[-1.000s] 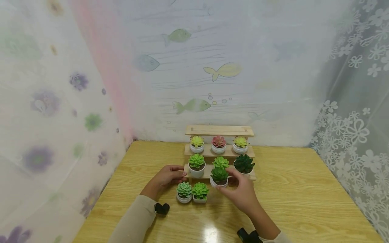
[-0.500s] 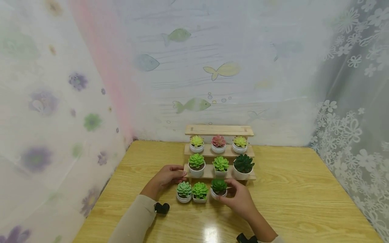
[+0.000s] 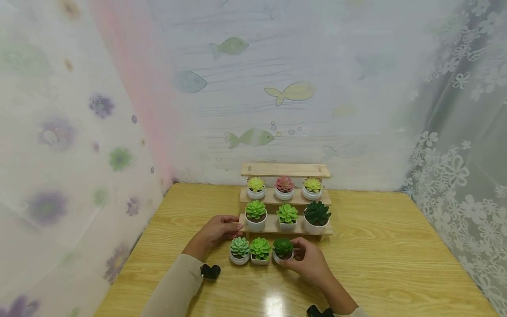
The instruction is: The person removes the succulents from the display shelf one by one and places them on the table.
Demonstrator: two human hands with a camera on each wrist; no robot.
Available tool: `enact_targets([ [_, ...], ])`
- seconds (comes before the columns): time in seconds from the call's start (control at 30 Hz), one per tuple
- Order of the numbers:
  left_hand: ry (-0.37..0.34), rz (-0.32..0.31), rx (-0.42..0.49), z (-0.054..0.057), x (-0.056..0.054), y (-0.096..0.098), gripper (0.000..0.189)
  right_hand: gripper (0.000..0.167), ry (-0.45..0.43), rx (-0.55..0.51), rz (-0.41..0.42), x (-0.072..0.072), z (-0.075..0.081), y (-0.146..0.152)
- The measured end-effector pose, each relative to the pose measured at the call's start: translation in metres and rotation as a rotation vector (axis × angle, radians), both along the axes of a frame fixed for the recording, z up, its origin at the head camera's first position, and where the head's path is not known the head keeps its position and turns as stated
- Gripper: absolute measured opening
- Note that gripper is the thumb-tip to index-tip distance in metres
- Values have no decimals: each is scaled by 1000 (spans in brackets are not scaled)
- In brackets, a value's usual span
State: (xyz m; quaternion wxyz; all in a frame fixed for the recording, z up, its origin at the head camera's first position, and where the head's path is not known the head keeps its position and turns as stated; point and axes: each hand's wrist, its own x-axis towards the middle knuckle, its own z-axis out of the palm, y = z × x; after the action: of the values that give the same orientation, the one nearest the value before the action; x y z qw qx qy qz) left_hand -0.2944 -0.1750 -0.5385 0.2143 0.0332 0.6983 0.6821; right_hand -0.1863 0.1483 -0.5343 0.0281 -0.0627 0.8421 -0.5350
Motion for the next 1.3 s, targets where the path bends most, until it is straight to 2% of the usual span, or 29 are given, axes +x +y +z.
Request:
enact_targets([
  [0.3,-11,2,27,-1,-2,2,50,49,-9,21,37,-3,0,3],
  [0.7,0,1,13,-3,-1,2,51,51,-12,32,61,-8,-5,4],
  [1.3,-19,25,6,-1,0,1,52,51,46,42,87,-5,-2,1],
])
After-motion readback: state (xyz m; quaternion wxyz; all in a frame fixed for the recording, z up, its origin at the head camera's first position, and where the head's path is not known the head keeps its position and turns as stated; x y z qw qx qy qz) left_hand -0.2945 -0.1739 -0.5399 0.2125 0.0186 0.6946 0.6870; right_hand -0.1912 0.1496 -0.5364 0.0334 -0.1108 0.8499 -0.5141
